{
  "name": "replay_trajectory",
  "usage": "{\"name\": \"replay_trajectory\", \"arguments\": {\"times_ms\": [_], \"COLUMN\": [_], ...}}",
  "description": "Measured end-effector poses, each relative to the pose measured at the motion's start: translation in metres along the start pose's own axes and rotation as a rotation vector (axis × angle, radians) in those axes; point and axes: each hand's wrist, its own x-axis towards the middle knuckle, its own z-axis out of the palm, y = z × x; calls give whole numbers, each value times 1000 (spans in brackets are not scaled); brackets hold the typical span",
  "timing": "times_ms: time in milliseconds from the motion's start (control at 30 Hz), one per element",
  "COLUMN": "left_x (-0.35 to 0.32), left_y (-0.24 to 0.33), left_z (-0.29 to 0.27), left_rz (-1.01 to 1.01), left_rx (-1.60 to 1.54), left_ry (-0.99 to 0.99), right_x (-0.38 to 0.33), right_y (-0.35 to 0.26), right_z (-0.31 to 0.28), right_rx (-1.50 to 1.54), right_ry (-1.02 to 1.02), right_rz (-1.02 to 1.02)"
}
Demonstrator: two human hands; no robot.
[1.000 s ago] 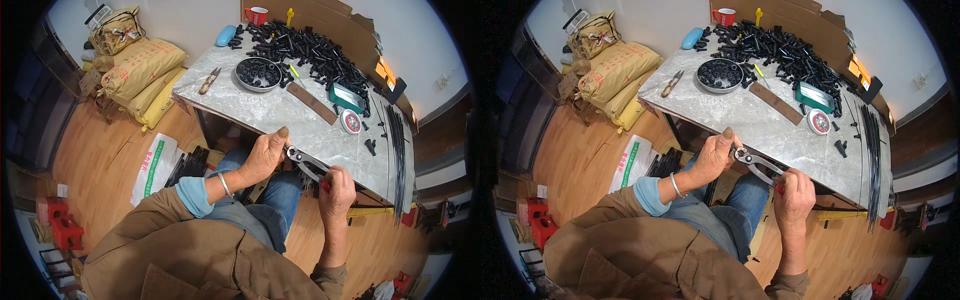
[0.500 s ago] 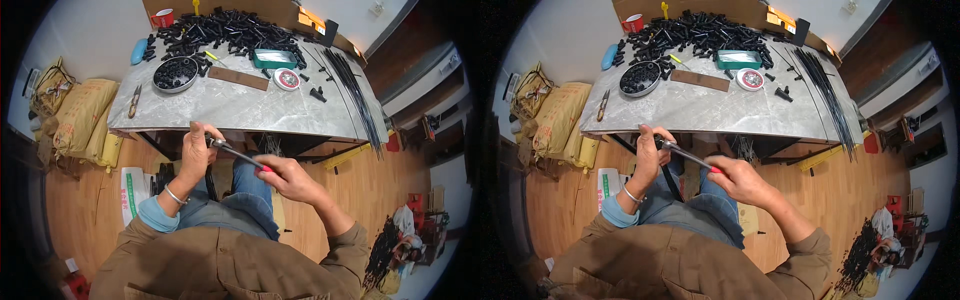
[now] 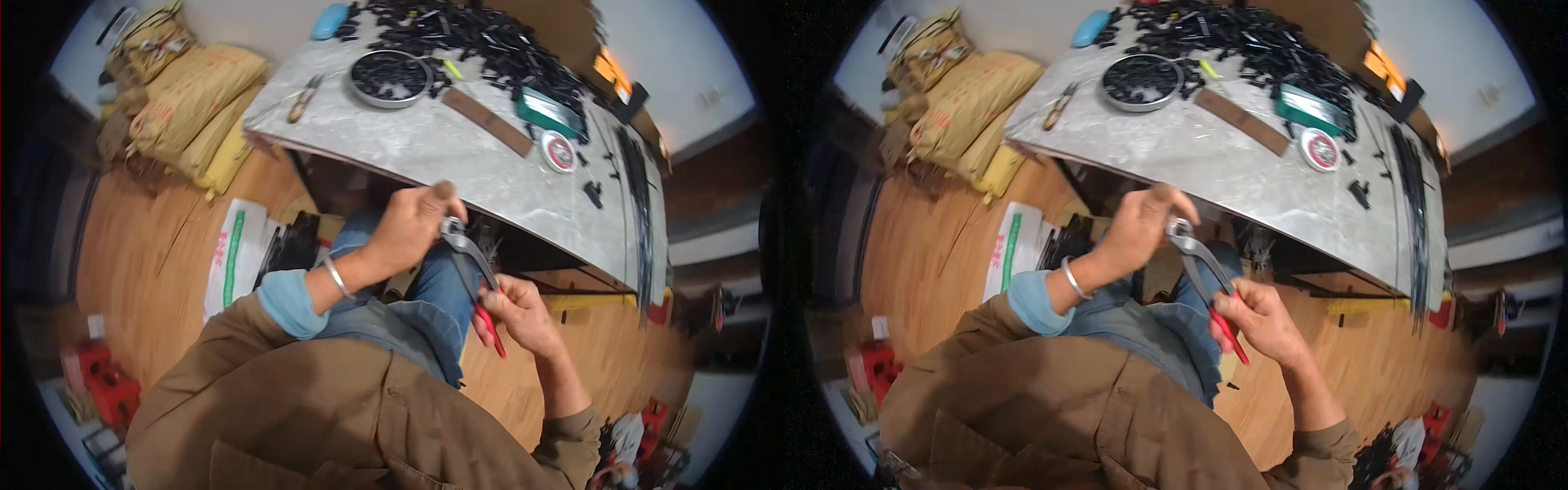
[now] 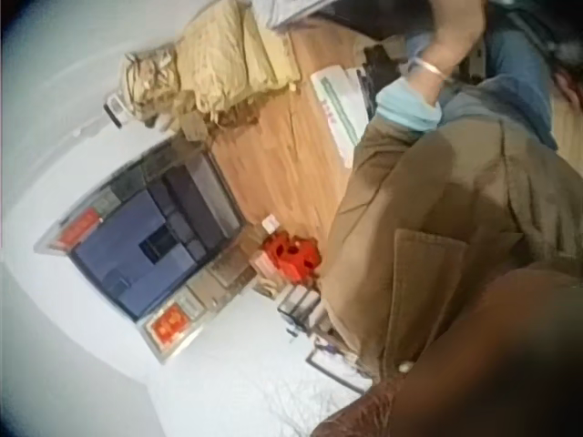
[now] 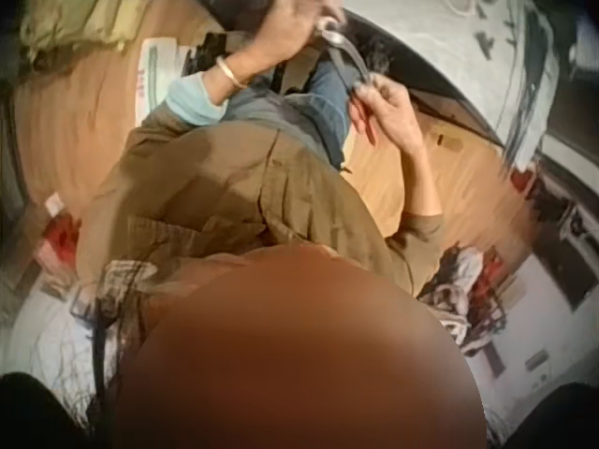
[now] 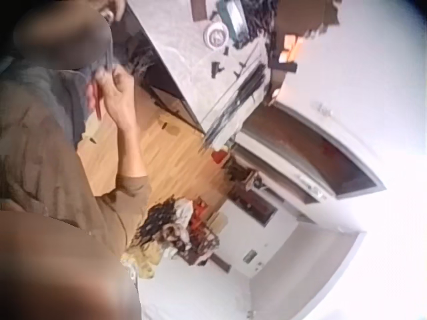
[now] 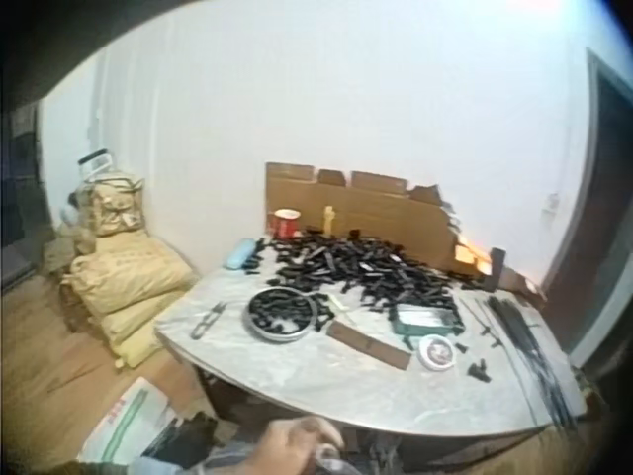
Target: Bundling a set of black rods together with zip ties and trimming the ends using pliers.
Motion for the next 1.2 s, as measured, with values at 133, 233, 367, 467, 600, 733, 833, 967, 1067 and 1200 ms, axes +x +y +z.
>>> {"name": "replay_trajectory", "arguments": {"times_ms": [133, 233, 367, 467, 600, 733, 833, 967, 1067, 1200], "left_x": [0, 3, 3, 1, 0, 2, 5, -2, 1, 0], "left_y": [-4, -12, -3, -3, -9, -14, -17, -12, -8, -7], "left_z": [-1, -6, -13, -11, -10, -15, -13, -19, -20, -20], "left_rz": [-5, 5, -28, 13, 17, -46, 25, -72, -138, -141], "left_rx": [-20, -25, 12, -22, 26, 39, 49, -43, -82, -97], "left_ry": [-33, 47, 30, -10, -15, 20, 34, -114, -132, -152], "right_x": [4, 7, 8, 9, 16, 16, 12, 10, 14, 14], "right_y": [14, -23, -12, 15, 18, -10, -3, 5, 0, -3], "right_z": [-20, 0, -9, -7, -14, 6, 10, 8, 12, 7], "right_rx": [213, -656, -340, 83, 335, -796, -586, -55, 16, 40], "right_ry": [-337, 27, 99, -87, -468, 220, 109, -119, -140, -187], "right_rz": [188, 9, -136, 37, 164, -337, -114, 149, 88, 160]}}
